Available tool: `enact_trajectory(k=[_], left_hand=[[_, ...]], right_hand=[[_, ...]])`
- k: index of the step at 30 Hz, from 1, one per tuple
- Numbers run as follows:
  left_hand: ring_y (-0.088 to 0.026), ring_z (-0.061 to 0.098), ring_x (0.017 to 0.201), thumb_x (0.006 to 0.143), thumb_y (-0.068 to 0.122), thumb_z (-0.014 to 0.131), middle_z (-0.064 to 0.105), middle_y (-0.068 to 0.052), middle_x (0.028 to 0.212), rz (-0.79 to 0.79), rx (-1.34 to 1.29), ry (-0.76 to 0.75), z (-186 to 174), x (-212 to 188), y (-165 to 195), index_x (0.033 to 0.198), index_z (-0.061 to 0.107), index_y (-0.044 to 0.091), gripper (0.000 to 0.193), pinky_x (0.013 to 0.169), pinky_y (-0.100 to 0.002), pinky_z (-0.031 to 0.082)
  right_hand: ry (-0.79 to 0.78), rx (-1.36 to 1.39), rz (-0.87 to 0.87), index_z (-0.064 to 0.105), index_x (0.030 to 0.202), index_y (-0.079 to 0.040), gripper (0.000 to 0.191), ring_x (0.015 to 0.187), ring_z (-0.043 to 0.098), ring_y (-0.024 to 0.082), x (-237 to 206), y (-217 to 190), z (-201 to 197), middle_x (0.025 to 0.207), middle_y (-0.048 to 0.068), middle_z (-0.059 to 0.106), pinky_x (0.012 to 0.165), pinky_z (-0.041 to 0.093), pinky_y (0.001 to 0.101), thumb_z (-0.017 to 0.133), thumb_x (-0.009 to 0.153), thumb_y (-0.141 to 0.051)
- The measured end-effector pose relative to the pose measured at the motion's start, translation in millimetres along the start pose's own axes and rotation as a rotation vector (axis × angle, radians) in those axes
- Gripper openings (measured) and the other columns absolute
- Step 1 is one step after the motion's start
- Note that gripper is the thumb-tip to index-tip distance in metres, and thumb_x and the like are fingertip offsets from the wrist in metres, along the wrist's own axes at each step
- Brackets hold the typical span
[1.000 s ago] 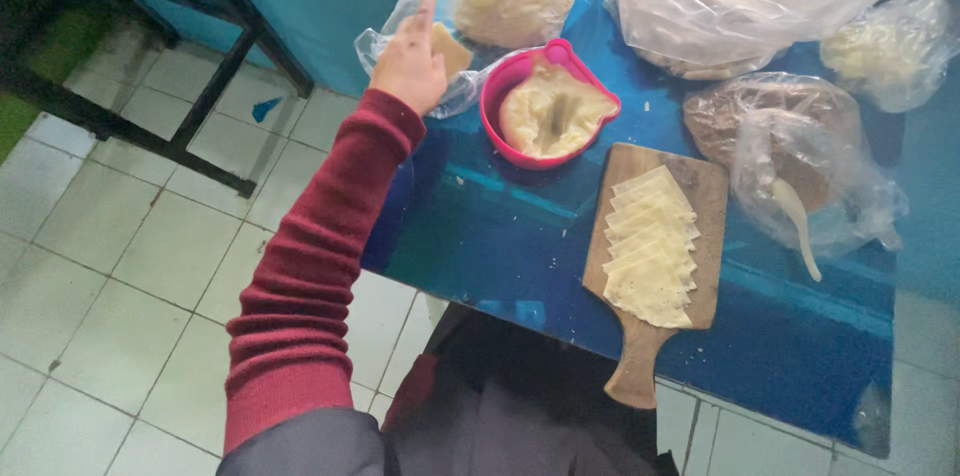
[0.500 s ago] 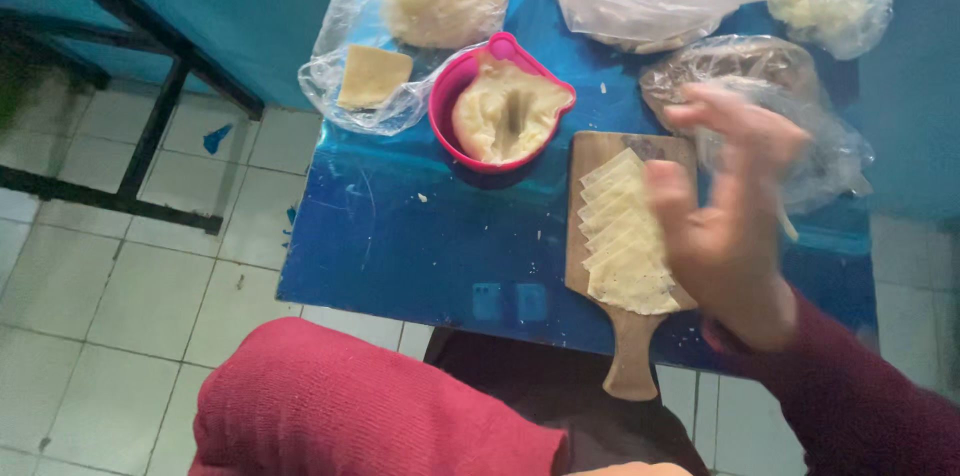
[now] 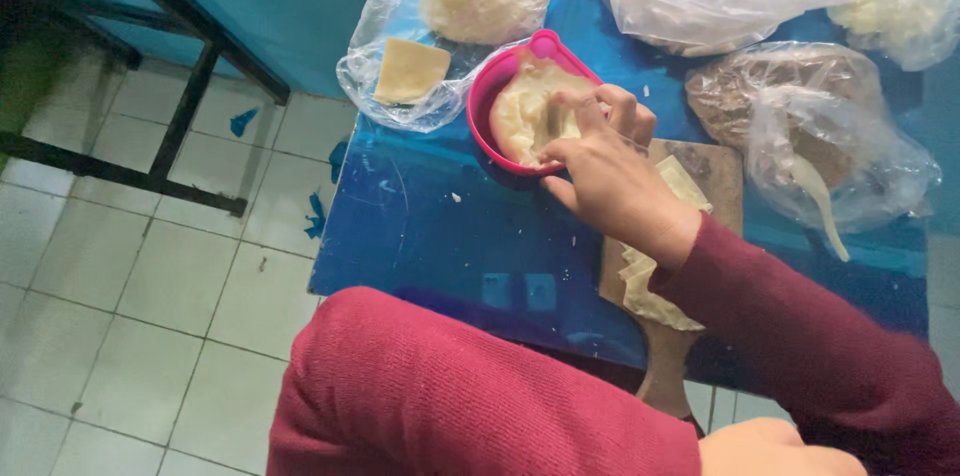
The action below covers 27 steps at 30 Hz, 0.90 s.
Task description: The person wraps filled pastries at a blue table. They take square dough wrappers, spoon filling from a plastic bag onto a wrapper, fold it into a triangle, press the edges closed, and stack the folded pieces on a wooden board, repeating the cycle.
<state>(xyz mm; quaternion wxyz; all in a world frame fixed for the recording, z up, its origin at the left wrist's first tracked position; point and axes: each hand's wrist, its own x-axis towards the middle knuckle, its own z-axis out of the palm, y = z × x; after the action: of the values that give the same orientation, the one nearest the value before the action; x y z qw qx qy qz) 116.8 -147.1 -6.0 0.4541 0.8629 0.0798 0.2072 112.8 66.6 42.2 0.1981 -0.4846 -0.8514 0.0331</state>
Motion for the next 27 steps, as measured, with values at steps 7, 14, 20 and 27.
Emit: enact_trajectory(k=[7, 14, 20, 27], left_hand=[[-0.021, 0.072, 0.085, 0.108, 0.016, 0.056, 0.072, -0.003, 0.111, 0.131, 0.238, 0.316, -100, -53, 17, 0.147, 0.059, 0.02, 0.039, 0.072, -0.031, 0.052], [-0.019, 0.072, 0.104, 0.101, 0.009, 0.068, 0.071, -0.003, 0.121, 0.098, 0.174, 0.511, -150, -83, 6, 0.14, 0.059, 0.019, 0.041, 0.084, -0.032, 0.053], [-0.033, 0.07, 0.1, 0.101, 0.004, 0.066, 0.07, -0.013, 0.119, -0.038, 0.092, 0.586, -156, -110, -2, 0.137, 0.06, 0.01, 0.037, 0.086, -0.041, 0.056], [-0.03, 0.075, 0.102, 0.097, -0.002, 0.066, 0.074, -0.015, 0.117, -0.161, -0.022, 0.729, -150, -127, -12, 0.133, 0.061, 0.006, 0.037, 0.088, -0.036, 0.059]], right_hand=[[0.068, 0.153, -0.006, 0.079, 0.09, -0.019, 0.021, 0.134, 0.035, 0.037, 1, 3, 13, 0.14, 0.009, 0.053, 0.103, 0.027, 0.0503, 0.085, 0.071, -0.016], [0.036, 0.193, 0.11, 0.074, 0.097, -0.018, 0.034, 0.129, 0.037, 0.035, 6, 3, 17, 0.132, 0.005, 0.055, 0.099, 0.03, 0.0513, 0.084, 0.065, -0.013], [0.111, 0.184, 0.094, 0.076, 0.095, -0.017, 0.031, 0.129, 0.034, 0.039, 4, -4, 18, 0.138, 0.012, 0.052, 0.1, 0.028, 0.0536, 0.086, 0.065, -0.016], [0.197, 0.231, 0.079, 0.077, 0.094, -0.015, 0.024, 0.131, 0.034, 0.04, 2, -13, 29, 0.14, 0.014, 0.051, 0.107, 0.032, 0.0504, 0.083, 0.07, -0.014]])
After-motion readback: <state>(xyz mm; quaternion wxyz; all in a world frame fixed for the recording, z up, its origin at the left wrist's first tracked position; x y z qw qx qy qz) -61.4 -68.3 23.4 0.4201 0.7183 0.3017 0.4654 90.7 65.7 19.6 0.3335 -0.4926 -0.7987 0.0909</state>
